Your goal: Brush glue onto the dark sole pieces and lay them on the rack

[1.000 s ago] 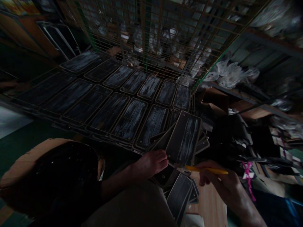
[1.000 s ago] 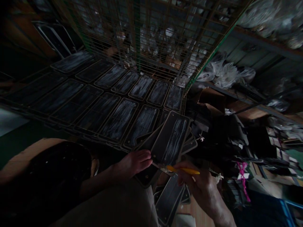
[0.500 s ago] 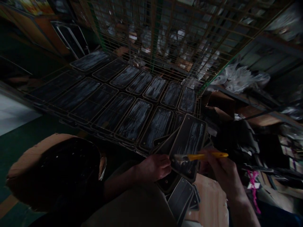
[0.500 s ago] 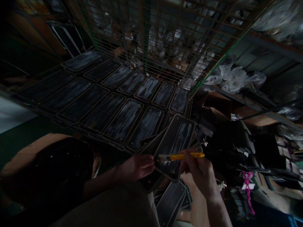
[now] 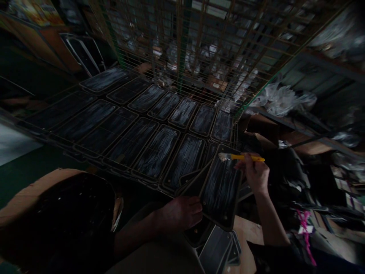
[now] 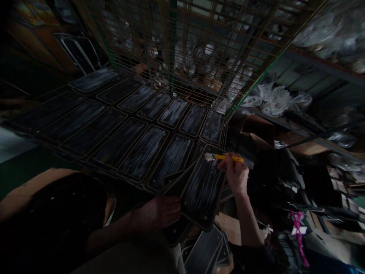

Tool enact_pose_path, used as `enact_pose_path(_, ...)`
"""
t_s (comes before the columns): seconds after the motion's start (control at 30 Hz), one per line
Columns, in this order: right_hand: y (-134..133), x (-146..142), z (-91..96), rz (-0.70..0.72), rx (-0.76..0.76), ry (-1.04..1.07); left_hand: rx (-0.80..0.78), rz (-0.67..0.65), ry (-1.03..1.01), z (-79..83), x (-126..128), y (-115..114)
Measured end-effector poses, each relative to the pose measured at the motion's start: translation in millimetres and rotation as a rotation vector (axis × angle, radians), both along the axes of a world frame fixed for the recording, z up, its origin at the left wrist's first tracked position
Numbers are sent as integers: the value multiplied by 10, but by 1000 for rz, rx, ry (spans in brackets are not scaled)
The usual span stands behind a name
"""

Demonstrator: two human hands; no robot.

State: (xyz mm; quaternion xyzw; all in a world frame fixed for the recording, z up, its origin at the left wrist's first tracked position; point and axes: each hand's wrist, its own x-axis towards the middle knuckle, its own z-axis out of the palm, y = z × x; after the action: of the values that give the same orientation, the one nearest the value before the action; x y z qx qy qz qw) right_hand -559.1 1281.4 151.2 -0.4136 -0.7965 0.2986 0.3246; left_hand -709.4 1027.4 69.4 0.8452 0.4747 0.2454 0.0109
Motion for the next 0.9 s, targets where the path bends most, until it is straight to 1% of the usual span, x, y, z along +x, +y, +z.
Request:
enact_pose_path(0.1, 108, -71, -15, 5, 124, -28, 5, -6, -27, 3, -3, -3)
enact_pose_path(0.17, 160, -108, -46, 36, 179, -51, 4, -12, -27, 16, -7, 0)
enact_pose_path(0.27, 177, -117, -112, 153, 211, -127, 3, -24, -26, 35, -11, 10)
enact_pose_path(0.33, 117, -61, -137, 258, 180, -196, 10, -21, -33, 43, -12, 15)
enact_pose_path(0.4, -5, 47, -106, 342, 112, -244, 16, -11, -43, 47, -14, 14)
enact_pose_path(0.5, -225, 236, 69, 398, -46, -232, 20, -7, -52, 55, -17, 6)
enact_pose_path(0.57, -308, 299, 223, 387, -119, -195, 27, -3, -55, 57, -15, 0)
enact_pose_path(0.6, -310, 298, 286, 357, -124, -168, 30, 1, -60, 54, -12, -1)
enact_pose_path(0.67, -222, 236, 348, 260, -59, -99, 25, 3, -68, 39, -3, 0)
enact_pose_path(0.7, -140, 186, 338, 207, -9, -71, 23, 1, -70, 27, 2, 2)
enact_pose_path(0.77, 57, 90, 243, 142, 73, -71, 31, -5, -65, -2, 12, 8)
enact_pose_path(0.83, 214, 46, 92, 140, 114, -126, 45, -4, -64, -29, 20, 11)
enact_pose_path(0.9, 250, 83, -37, 184, 119, -192, 50, 2, -71, -41, 26, 10)
